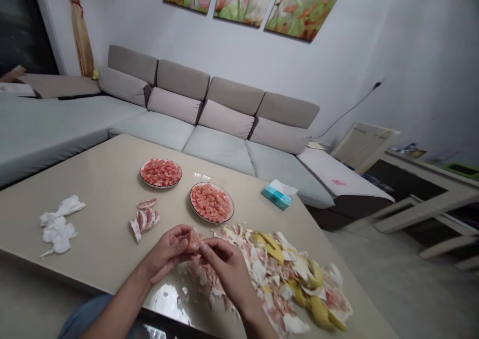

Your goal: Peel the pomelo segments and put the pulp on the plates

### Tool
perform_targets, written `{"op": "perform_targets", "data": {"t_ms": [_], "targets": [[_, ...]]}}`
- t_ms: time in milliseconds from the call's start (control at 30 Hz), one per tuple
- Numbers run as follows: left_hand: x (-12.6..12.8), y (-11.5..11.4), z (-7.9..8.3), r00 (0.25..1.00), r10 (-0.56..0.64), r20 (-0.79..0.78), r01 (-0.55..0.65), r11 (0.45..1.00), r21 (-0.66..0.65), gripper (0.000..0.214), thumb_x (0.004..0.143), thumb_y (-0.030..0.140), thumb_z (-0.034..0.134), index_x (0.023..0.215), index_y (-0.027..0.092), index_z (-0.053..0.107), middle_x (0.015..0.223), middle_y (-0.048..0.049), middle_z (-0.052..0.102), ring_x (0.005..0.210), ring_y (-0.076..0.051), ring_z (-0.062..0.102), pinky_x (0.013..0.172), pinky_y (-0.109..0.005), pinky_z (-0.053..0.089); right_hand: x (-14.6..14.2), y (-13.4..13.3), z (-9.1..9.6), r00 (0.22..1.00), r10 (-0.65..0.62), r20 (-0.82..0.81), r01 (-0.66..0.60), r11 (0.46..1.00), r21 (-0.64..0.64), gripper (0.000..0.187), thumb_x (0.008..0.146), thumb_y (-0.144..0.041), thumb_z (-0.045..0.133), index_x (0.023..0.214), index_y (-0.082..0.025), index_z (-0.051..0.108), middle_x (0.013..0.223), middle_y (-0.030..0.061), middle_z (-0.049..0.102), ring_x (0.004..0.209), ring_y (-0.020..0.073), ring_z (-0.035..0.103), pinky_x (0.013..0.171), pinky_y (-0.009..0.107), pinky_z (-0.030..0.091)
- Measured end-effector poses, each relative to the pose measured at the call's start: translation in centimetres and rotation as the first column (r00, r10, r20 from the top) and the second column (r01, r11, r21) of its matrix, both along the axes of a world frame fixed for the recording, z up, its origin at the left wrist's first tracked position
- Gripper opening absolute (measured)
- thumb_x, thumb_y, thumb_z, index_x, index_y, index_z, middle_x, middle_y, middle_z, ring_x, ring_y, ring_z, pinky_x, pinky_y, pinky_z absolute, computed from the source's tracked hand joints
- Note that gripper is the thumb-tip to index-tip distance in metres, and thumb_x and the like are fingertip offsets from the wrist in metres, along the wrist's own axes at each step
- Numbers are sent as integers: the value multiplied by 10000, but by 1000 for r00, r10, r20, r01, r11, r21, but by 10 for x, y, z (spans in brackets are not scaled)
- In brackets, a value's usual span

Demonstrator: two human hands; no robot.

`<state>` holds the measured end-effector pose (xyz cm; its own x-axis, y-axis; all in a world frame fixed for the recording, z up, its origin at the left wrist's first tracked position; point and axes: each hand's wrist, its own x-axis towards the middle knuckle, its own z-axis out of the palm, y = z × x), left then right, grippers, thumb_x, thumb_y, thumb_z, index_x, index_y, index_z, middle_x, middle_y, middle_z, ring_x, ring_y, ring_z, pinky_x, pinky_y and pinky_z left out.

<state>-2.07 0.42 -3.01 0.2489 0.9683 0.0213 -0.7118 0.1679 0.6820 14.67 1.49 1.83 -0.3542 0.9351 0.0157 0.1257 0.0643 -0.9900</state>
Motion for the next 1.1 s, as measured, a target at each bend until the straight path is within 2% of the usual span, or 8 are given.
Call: {"op": "perform_targets", "data": {"t_ms": [100,200,267,333,500,700,833,1100], "targets": [[5,-4,0,991,103,-88,-97,993,66,387,790,402,705,1100,197,598,1047,-85,604,909,-195,603,833,-340,487,-4,0,-4,999,-40,-9,40,999,-36,314,799,-465,684,771,-155,726,649,35,675,578,156,597,576,262,469],[9,-7,0,937,264,-230,-229,959,168,610,636,325,841,1180,243,575,1241,-102,543,1161,-274,516,939,-346,440,-6,0,-6,997,-68,-37,66,996,-59,310,800,-459,679,752,-154,712,608,19,645,541,139,562,548,248,446],[11,-8,1,879,347,-326,-293,934,204,651,553,216,885,1145,238,612,1225,-93,565,1178,-287,514,975,-343,416,-7,0,-6,995,-83,-63,80,995,-58,301,798,-456,676,746,-161,706,637,24,654,548,142,561,541,248,447],[13,-8,2,828,388,-406,-337,921,194,529,557,161,869,1047,211,676,1141,-86,626,1111,-276,566,990,-349,408,-9,-1,-5,991,-108,-80,104,993,-53,287,784,-452,685,740,-168,695,655,25,659,536,140,553,522,247,441],[16,-6,0,896,291,-334,-289,956,57,420,605,159,841,1001,193,706,1072,-88,703,1021,-263,640,910,-352,482,-13,-2,-6,982,-172,-73,172,985,-6,261,753,-424,694,698,-170,666,645,25,648,558,144,540,534,246,425],[20,-9,-2,943,251,-220,-245,968,54,444,636,207,840,1054,181,694,1142,-113,702,1103,-276,621,975,-380,462,-13,-4,-4,979,-201,-19,202,976,80,189,770,-344,654,690,-173,655,686,44,666,618,166,568,586,268,449],[23,-11,-4,959,212,-190,-205,977,52,497,641,285,840,1101,175,687,1169,-128,692,1114,-292,618,986,-394,458,-10,-7,0,968,-248,45,231,944,236,140,795,-275,624,694,-187,664,696,40,674,637,173,581,597,269,445],[25,-15,-2,997,72,-3,-72,997,-4,477,725,330,784,1156,167,660,1208,-144,666,1114,-282,609,946,-368,477,1,-3,0,928,-358,99,291,866,406,117,791,-193,593,683,-202,637,656,13,627,602,162,558,577,268,421]]}}
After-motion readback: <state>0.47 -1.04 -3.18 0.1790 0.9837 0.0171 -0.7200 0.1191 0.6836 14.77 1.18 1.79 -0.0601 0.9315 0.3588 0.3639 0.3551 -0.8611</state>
